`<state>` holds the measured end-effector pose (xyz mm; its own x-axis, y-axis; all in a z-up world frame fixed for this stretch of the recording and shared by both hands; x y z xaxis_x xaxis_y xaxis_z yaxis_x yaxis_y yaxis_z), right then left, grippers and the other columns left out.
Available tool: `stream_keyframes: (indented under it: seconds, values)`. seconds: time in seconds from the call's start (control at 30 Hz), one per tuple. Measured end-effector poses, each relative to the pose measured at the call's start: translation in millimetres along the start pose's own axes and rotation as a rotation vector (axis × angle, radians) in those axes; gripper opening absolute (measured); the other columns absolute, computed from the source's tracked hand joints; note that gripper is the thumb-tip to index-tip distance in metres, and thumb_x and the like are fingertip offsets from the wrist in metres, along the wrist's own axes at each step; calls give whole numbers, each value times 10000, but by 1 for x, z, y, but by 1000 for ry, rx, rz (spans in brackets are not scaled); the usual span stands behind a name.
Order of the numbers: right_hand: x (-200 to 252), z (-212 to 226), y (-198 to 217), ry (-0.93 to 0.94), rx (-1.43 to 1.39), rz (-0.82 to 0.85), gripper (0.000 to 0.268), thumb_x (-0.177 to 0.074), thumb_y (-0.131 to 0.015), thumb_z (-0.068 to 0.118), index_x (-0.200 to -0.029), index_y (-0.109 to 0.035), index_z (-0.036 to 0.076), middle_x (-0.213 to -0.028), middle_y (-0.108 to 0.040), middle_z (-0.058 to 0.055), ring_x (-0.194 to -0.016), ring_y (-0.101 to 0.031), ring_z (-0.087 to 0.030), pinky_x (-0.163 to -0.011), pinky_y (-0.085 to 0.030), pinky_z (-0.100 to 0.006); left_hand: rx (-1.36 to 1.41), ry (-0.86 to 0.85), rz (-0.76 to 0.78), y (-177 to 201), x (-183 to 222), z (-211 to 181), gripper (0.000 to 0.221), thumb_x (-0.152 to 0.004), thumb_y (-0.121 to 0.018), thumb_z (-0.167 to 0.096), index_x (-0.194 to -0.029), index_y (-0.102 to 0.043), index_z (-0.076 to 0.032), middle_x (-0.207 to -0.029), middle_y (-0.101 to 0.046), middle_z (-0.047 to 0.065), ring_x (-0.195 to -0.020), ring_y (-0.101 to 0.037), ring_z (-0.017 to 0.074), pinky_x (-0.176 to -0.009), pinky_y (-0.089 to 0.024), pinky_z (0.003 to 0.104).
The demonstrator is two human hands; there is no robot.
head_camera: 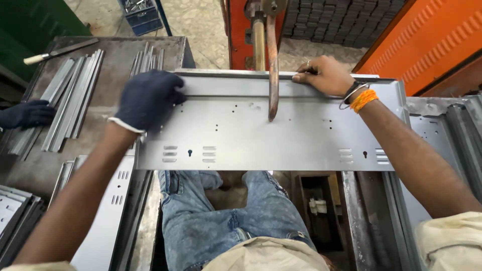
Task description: Spot welding metal strips onto larger metal plates using an industrial welding machine.
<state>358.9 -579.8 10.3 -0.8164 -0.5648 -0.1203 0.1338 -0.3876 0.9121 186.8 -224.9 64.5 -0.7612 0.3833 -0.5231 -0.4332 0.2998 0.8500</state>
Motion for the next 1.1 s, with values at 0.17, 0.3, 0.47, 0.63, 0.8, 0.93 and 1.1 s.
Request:
stream_keyframes:
  seconds: [0.17,0.3,0.47,0.63,0.8,0.93,1.1]
  values:
    - [2,-1,0,61,-120,-38,303,-959,-712,365,-1127,-791,125,-939,-782,-125,-806,-724,-250,-732,-545,-404,-49,-95,-137,-7,-40,-32,253,-930,-764,-244,-1111,-749,-68,-1025,-677,121,-871,-664,330,-758,-515,453]
    - [5,-9,-2,43,-59,-82,280,-961,-710,319,-1156,-798,139,-935,-785,-114,-758,-707,-226,-679,-525,-391,-261,-138,-224,0,-47,-44,205,-853,-741,-304,-838,-699,-104,-943,-707,106,-849,-687,343,-746,-519,485]
    - [12,8,3,102,-18,-99,331,-942,-742,347,-1157,-783,99,-878,-763,-138,-730,-693,-252,-670,-522,-397,-79,123,37,-41,-46,0,324,-988,-710,-341,-809,-672,-74,-778,-680,193,-715,-671,406,-675,-502,535]
    - [16,10,4,193,51,-150,324,-984,-712,332,-1181,-775,83,-877,-753,-157,-747,-678,-301,-687,-511,-432,-46,194,70,-33,-39,13,305,-1018,-665,-334,-855,-690,-78,-814,-698,193,-750,-684,400,-695,-512,530]
    - [18,14,1,266,58,-169,277,-1007,-673,272,-1181,-772,80,-934,-759,-163,-792,-699,-323,-740,-520,-450,214,370,101,-21,-16,68,226,-1047,-595,-225,-1155,-749,-100,-1043,-758,179,-942,-703,372,-827,-520,471]
    - [20,16,-2,255,37,-168,280,-1010,-670,261,-1192,-768,72,-947,-750,-172,-803,-698,-332,-728,-523,-446,398,264,99,-27,-6,70,232,-1020,-630,-163,-1204,-728,-61,-1070,-759,158,-946,-722,280,-853,-548,396]
    - [19,19,0,130,77,-170,278,-1002,-720,315,-1056,-766,47,-919,-738,-180,-780,-685,-354,-715,-516,-454,504,424,57,-34,-3,77,208,-968,-715,-165,-1102,-760,-12,-908,-761,111,-792,-674,147,-763,-542,330]
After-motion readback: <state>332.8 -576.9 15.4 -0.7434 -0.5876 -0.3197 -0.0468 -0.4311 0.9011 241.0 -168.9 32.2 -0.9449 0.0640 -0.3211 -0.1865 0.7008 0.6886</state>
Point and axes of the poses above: each hand's wrist, its own x-axis away from the middle knuckle, its own y-axis out of the back of the hand, z = x × y, the point moved 9 cm from there along -x, towards the middle knuckle
